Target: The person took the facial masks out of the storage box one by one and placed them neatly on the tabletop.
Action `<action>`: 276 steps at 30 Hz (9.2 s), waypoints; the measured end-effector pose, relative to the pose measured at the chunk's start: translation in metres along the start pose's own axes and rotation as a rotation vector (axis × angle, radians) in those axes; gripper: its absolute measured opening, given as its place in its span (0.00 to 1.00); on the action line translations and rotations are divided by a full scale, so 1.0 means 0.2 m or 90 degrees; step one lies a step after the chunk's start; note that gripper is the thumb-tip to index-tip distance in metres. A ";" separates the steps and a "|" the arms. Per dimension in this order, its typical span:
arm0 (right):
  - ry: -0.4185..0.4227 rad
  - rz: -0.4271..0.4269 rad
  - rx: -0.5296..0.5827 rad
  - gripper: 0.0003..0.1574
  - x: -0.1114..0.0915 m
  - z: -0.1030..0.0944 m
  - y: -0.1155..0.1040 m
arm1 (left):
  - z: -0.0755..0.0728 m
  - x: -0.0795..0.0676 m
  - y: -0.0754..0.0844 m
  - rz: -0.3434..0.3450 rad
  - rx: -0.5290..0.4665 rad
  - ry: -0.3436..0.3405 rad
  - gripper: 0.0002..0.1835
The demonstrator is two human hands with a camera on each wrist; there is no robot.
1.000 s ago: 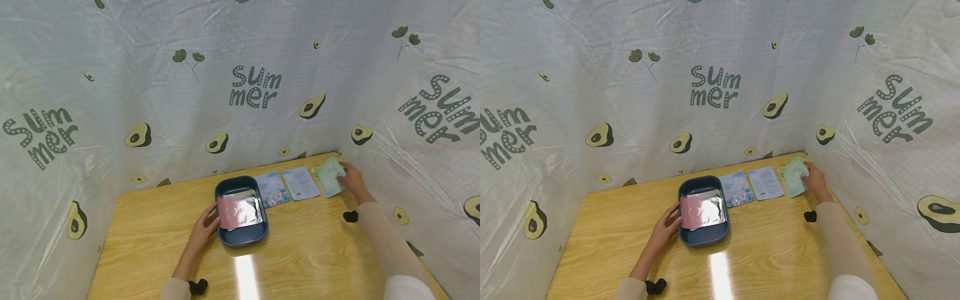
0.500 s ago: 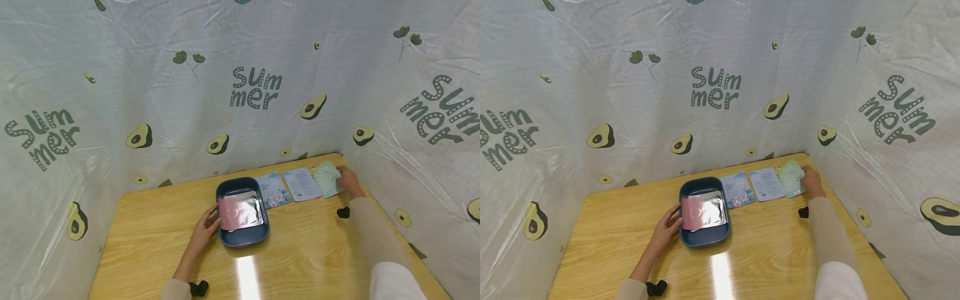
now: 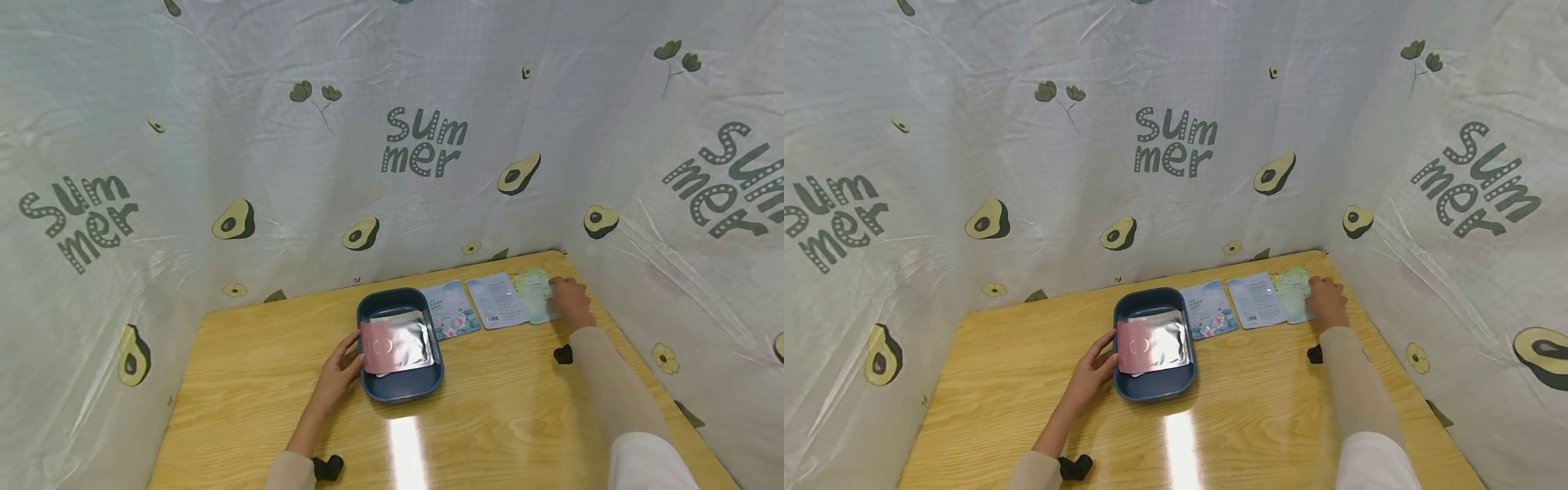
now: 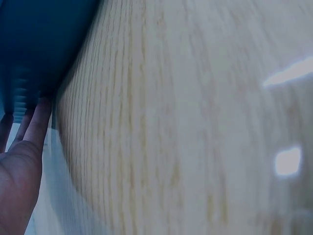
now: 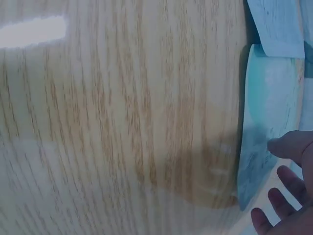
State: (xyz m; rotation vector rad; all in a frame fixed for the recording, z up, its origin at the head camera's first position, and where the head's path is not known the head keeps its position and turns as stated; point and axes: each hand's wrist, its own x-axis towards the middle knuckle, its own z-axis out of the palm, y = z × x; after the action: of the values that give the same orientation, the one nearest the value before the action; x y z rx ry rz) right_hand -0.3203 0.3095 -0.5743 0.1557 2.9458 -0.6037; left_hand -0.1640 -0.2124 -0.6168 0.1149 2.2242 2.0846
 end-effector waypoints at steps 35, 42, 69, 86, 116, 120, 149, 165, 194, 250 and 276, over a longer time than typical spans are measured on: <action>-0.069 -0.480 0.198 0.34 -0.27 0.07 -1.08 | -0.02 -0.01 -0.02 0.004 0.013 0.007 0.31; -0.146 -0.488 0.220 0.35 -0.28 0.18 -1.22 | -0.01 -0.01 -0.02 0.000 0.014 0.000 0.31; -0.259 -0.325 0.040 0.37 -0.34 0.45 -1.46 | 0.00 0.01 -0.01 0.025 0.022 0.004 0.30; -0.246 -0.347 -0.043 0.21 -0.33 0.45 -1.47 | 0.01 0.02 -0.01 0.004 0.020 0.021 0.30; -0.418 -0.516 0.037 0.14 -0.34 0.42 -1.38 | 0.00 0.02 -0.02 0.020 -0.013 -0.009 0.32; -0.450 -0.579 0.014 0.10 -0.34 0.44 -1.37 | 0.01 0.02 -0.02 0.029 -0.007 -0.002 0.32; -0.440 -0.502 0.066 0.49 -0.32 0.43 -1.33 | 0.01 0.02 -0.03 0.035 -0.007 0.003 0.31; -0.366 -0.482 0.187 0.50 -0.28 0.27 -1.20 | 0.00 0.02 -0.04 0.048 -0.011 -0.013 0.31; -0.273 -0.410 0.354 0.46 -0.33 0.21 -0.92 | 0.01 0.02 -0.02 0.022 0.005 0.002 0.31; -0.173 -0.350 0.451 0.44 -0.34 0.10 -0.53 | 0.02 0.01 0.00 0.002 0.011 0.005 0.31; -0.149 -0.179 0.533 0.45 -0.51 0.30 -0.41 | 0.02 0.01 -0.01 0.007 -0.009 0.004 0.31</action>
State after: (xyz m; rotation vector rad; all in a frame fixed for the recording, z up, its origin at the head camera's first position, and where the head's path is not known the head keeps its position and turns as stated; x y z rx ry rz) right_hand -0.2244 0.2037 -0.5822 -0.2399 2.3222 -1.7190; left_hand -0.1665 -0.2090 -0.6189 0.1208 2.2176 2.1088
